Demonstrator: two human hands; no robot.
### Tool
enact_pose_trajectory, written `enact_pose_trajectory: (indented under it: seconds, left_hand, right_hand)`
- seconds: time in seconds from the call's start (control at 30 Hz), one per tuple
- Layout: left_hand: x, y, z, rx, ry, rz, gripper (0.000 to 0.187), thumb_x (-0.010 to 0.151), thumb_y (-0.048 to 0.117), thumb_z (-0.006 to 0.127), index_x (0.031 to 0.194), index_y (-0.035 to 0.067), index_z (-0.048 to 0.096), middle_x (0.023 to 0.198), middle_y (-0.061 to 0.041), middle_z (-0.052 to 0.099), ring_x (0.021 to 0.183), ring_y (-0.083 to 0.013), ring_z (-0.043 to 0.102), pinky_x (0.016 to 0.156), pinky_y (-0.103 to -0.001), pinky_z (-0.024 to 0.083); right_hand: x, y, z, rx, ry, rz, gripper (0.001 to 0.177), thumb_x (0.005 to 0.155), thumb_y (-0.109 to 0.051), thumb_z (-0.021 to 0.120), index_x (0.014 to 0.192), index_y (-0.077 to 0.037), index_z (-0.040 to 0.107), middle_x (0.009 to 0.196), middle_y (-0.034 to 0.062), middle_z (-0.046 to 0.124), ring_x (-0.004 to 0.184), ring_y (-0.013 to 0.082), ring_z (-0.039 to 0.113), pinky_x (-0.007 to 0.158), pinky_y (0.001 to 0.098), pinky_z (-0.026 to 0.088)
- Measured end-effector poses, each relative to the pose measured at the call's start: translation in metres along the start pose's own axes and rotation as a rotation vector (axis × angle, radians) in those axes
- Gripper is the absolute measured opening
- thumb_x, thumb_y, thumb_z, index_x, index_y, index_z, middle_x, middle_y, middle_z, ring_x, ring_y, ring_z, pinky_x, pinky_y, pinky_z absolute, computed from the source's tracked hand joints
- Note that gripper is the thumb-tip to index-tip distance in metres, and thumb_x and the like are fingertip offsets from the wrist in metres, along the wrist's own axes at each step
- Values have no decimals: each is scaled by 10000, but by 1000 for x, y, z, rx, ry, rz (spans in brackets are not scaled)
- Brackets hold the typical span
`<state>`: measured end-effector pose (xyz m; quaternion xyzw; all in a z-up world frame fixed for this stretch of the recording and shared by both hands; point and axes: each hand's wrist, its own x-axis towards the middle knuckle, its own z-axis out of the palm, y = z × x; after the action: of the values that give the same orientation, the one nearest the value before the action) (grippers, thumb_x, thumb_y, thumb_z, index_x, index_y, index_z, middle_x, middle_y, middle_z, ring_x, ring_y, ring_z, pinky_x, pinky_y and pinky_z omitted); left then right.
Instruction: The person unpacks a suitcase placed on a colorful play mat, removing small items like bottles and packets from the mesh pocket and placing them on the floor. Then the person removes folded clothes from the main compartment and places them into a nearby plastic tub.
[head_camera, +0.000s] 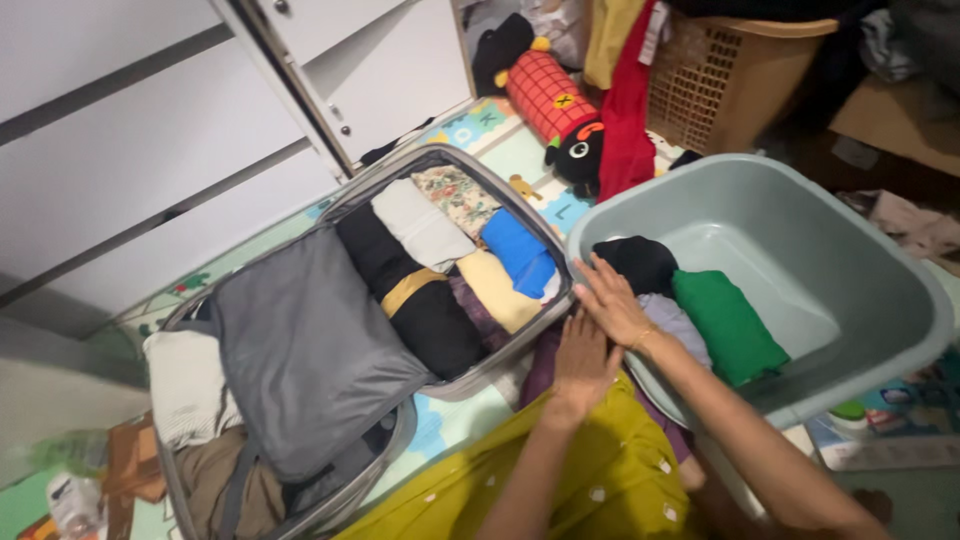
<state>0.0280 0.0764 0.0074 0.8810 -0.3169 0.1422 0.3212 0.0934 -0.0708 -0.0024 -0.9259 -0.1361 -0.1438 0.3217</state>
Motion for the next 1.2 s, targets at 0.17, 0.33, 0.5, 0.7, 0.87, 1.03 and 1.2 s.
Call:
enact_pose_trajectory:
  seconds: [0.17, 0.33, 0.5, 0.7, 0.87, 1.03, 1.2]
  left_hand:
    - [-15, -43, -44, 147, 90, -23, 581, 953, 193, 618, 1476, -25, 491, 1499, -281, 490, 1425, -477, 402, 1220, -567, 297]
    - [-41, -99, -77, 216, 239, -203, 671, 883, 179, 617, 1468, -79, 415, 1515, -294, 417, 1432, -485, 338, 1173, -586, 259]
    - [-69, -142, -101, 361, 92, -561, 659, 862, 125, 578, 1481, -11, 400, 1596, -176, 354, 1516, -406, 225, 1177, -608, 188]
    - [-80, -200, -91, 98, 372, -657, 612, 1001, 150, 512, 1519, -122, 332, 1632, -337, 227, 1543, -468, 195, 1249, -489, 221]
    - [-74, -220, -81, 42, 432, -715, 663, 987, 169, 533, 1505, -168, 291, 1613, -395, 183, 1525, -495, 184, 1239, -479, 199]
    - [-68, -217, -88, 10, 423, -780, 727, 984, 253, 564, 1519, -146, 278, 1616, -391, 159, 1504, -524, 206, 1235, -492, 213]
    - [-66, -211, -92, -9, 378, -891, 791, 943, 330, 592, 1580, -12, 270, 1658, -343, 113, 1466, -533, 258, 1209, -498, 273]
  right_hand:
    - [22, -53, 54, 3, 24, -142, 539, 1064, -358, 457, 1542, -109, 460, 1573, 280, 414, 1465, 431, 375, 1186, 494, 286]
    - [41, -87, 130, 313, -86, -64, 571, 1043, -419, 469, 1503, -81, 480, 1489, 228, 541, 1399, 360, 507, 1172, 407, 375]
    - [57, -115, 198, 362, -255, 142, 623, 1030, -473, 488, 1495, -59, 489, 1478, 218, 561, 1391, 354, 532, 1169, 405, 394]
    - [68, -114, 238, 325, -220, 206, 859, 913, -529, 633, 1544, -15, 359, 1518, 279, 460, 1419, 383, 454, 1163, 416, 360]
    - [78, -114, 231, 394, -255, 290, 1011, 819, -628, 687, 1545, -12, 346, 1494, 271, 502, 1406, 354, 495, 1157, 393, 376]
    - [85, -122, 229, 338, -289, 366, 1014, 832, -687, 660, 1546, -29, 369, 1462, 265, 542, 1380, 362, 526, 1145, 406, 385]
    - [79, -122, 223, 460, -303, 439, 1013, 774, -705, 628, 1518, -45, 439, 1404, 239, 626, 1321, 345, 600, 1112, 389, 441]
